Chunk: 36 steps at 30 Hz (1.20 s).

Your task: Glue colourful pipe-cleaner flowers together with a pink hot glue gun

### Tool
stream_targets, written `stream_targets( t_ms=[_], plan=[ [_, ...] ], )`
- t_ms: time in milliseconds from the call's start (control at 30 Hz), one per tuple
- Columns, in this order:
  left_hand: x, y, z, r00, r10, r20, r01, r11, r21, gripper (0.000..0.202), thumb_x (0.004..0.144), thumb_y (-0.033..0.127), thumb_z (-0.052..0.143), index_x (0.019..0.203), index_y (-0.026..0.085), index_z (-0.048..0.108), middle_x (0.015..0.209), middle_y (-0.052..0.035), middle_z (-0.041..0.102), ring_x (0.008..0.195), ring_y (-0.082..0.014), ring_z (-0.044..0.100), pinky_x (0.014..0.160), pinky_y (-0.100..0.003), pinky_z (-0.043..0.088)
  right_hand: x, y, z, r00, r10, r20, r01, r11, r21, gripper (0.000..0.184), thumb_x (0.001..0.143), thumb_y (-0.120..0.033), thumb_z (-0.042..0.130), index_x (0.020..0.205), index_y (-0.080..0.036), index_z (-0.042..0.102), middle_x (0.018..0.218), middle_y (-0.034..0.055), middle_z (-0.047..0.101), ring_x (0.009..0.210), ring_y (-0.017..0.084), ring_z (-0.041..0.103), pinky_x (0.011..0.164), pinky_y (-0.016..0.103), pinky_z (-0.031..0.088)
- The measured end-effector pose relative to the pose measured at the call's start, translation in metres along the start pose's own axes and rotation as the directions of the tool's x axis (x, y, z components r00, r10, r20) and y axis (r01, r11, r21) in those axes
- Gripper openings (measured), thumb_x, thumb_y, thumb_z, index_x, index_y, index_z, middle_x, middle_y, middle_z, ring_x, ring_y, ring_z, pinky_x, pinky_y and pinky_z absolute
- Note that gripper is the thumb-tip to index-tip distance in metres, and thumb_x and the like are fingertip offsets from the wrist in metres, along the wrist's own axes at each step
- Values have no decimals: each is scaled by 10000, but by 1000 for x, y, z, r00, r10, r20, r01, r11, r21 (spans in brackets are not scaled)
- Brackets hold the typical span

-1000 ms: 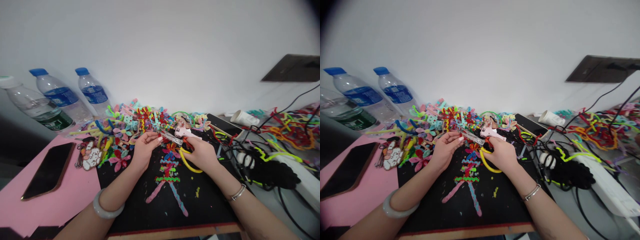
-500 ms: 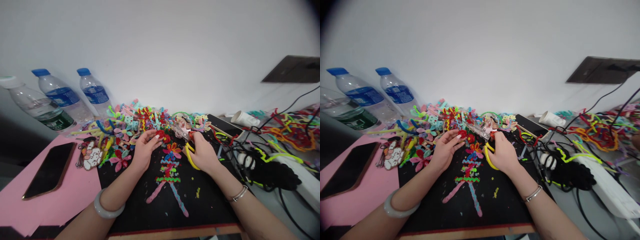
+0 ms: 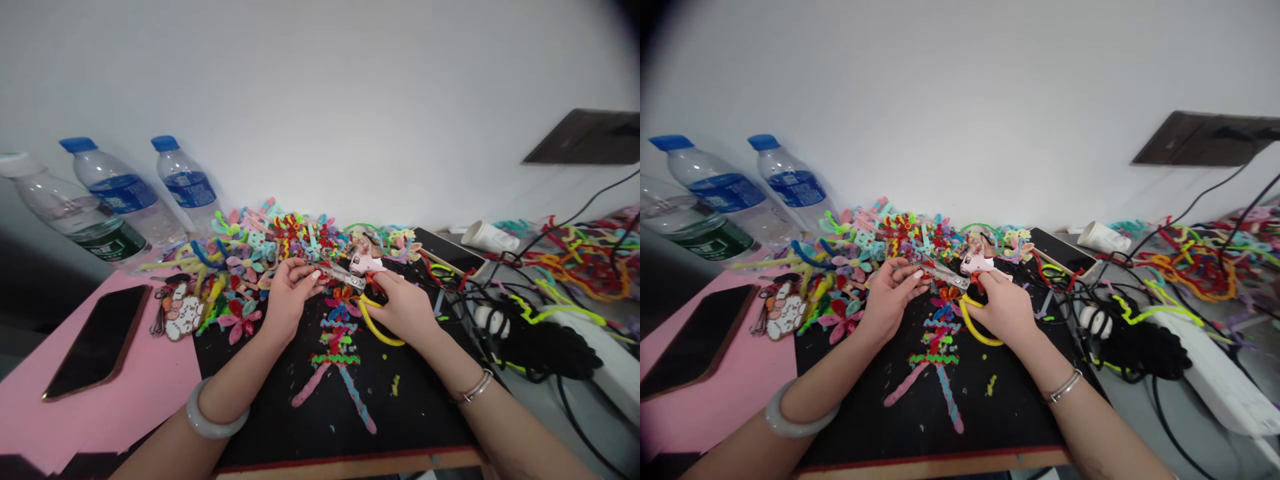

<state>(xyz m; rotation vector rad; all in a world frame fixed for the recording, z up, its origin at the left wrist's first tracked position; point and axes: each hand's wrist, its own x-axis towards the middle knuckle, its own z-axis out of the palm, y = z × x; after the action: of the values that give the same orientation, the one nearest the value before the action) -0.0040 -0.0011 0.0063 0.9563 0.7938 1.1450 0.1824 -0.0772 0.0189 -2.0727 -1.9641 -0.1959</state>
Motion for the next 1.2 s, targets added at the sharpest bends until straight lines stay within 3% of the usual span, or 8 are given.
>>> stream_targets(
  t_ms=[367, 500, 667, 900, 1200],
  plan=[
    [1, 1, 0, 1000, -14, -14, 14, 1000, -14, 326, 662, 262, 703, 896, 188, 487, 809, 33, 585, 652, -82, 608, 677, -258, 531, 1, 3, 2, 1000, -4, 20, 4, 1000, -16, 244, 736, -411, 573, 871, -209, 602, 867, 40, 666, 761, 189, 615, 564, 252, 358],
    [0, 1, 0, 999, -50, -4, 50, 999, -6, 306, 669, 265, 694, 894, 183, 504, 805, 30, 558, 714, -122, 654, 683, -262, 528, 1, 2, 0, 999, 15, 40, -15, 1000, 0, 211, 747, -401, 561, 826, -206, 573, 819, 41, 650, 733, 191, 597, 557, 257, 341],
    [-1, 3, 1, 999, -53, 13, 53, 998, -29, 267, 695, 264, 672, 912, 184, 538, 896, 6, 537, 801, -151, 664, 725, -274, 528, 2, 1, -5, 996, 84, -8, -84, 993, 79, 256, 766, -391, 521, 910, -185, 475, 871, 66, 586, 700, 195, 563, 560, 275, 363],
    [0, 0, 0, 1000, 2, 12, -2, 1000, 0, 284, 683, 275, 682, 940, 206, 584, 991, -6, 551, 838, -121, 613, 778, -313, 532, 1, 0, -4, 1000, 25, 18, -26, 998, 56, 289, 753, -367, 528, 970, -183, 478, 942, 77, 560, 768, 208, 566, 615, 283, 390],
    [3, -4, -3, 999, -1, -33, 1, 1000, -14, 362, 644, 238, 720, 943, 182, 523, 817, 4, 632, 734, -112, 631, 697, -254, 515, -1, -3, -3, 1000, 0, 23, 1, 1000, -17, 353, 733, -449, 567, 986, -203, 545, 977, 57, 624, 817, 212, 607, 607, 277, 391]
  ],
)
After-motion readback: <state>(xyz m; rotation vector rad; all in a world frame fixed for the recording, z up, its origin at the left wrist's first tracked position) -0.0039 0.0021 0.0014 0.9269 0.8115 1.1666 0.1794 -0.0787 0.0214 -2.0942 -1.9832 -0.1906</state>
